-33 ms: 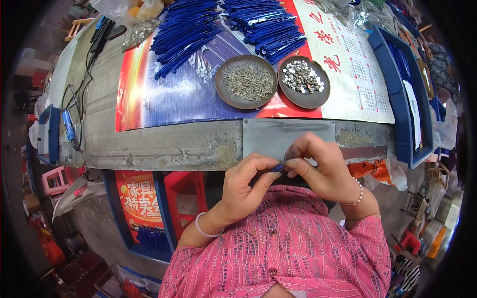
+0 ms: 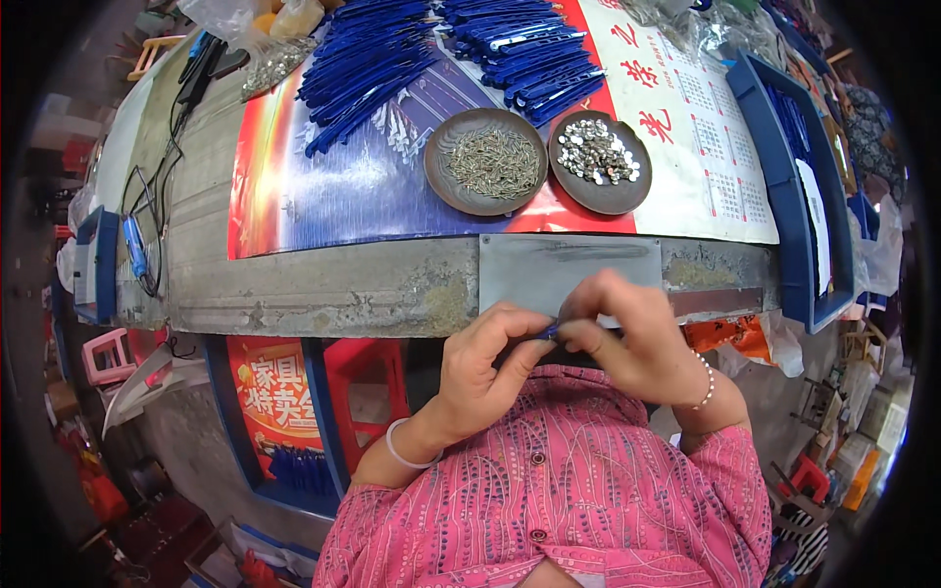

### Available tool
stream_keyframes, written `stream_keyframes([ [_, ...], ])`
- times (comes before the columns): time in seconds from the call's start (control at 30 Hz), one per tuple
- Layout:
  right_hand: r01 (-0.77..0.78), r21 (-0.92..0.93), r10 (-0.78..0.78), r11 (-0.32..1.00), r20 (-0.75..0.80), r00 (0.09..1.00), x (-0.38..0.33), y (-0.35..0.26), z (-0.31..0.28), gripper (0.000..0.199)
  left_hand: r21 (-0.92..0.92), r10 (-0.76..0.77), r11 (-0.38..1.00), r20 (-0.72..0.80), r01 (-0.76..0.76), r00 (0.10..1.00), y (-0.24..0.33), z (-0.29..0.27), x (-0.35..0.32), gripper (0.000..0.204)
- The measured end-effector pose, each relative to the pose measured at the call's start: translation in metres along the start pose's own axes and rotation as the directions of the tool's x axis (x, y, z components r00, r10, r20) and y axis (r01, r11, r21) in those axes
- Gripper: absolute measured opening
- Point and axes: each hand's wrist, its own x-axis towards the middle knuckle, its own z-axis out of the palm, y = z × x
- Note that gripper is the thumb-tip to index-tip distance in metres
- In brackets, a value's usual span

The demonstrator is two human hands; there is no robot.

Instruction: Manually assembling small blue plastic components with metal pins on a workbench.

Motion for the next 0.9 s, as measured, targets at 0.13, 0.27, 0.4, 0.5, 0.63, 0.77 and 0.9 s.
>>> stream_keyframes([
  [0.13, 0.122, -0.125, -0.13, 0.985, -0.055, 0.99, -0.002, 0.003, 0.005, 0.013, -0.011, -0.042, 0.999, -0.062, 0.042, 0.997, 0.006, 0.001, 0.003, 0.017],
  [0.27, -0.006, 0.101, 0.007, 0.995, -0.016, 1.0, -0.002, 0.007, 0.0, 0.013, -0.015, -0.014, 1.0, -0.025, 0.013, 1.0, 0.006, 0.001, 0.006, 0.017],
  [0.4, -0.13, 0.098, 0.126, 0.987, 0.048, 0.991, 0.003, 0.004, -0.008, 0.012, 0.011, -0.007, 1.0, -0.01, 0.007, 1.0, 0.004, 0.002, 0.007, 0.018],
  [0.5, 0.052, -0.199, -0.063, 0.979, -0.053, 0.997, 0.011, 0.013, -0.024, 0.01, -0.056, -0.038, 0.998, -0.004, 0.038, 0.999, 0.008, 0.0, 0.006, 0.019],
  [0.63, -0.002, -0.579, -0.18, 0.816, -0.256, 0.95, 0.028, 0.032, -0.051, 0.017, -0.164, -0.155, 0.975, -0.004, 0.152, 0.988, 0.002, -0.002, -0.002, 0.019],
  [0.77, -0.058, -0.849, -0.175, 0.524, -0.174, 0.969, 0.037, 0.041, -0.054, 0.026, -0.336, -0.298, 0.903, -0.035, 0.27, 0.954, 0.002, -0.005, -0.005, 0.018],
  [0.9, -0.019, -0.878, -0.188, 0.479, -0.123, 0.974, 0.043, 0.047, -0.053, 0.026, -0.429, -0.399, 0.835, -0.04, 0.345, 0.916, -0.002, -0.008, -0.003, 0.016],
])
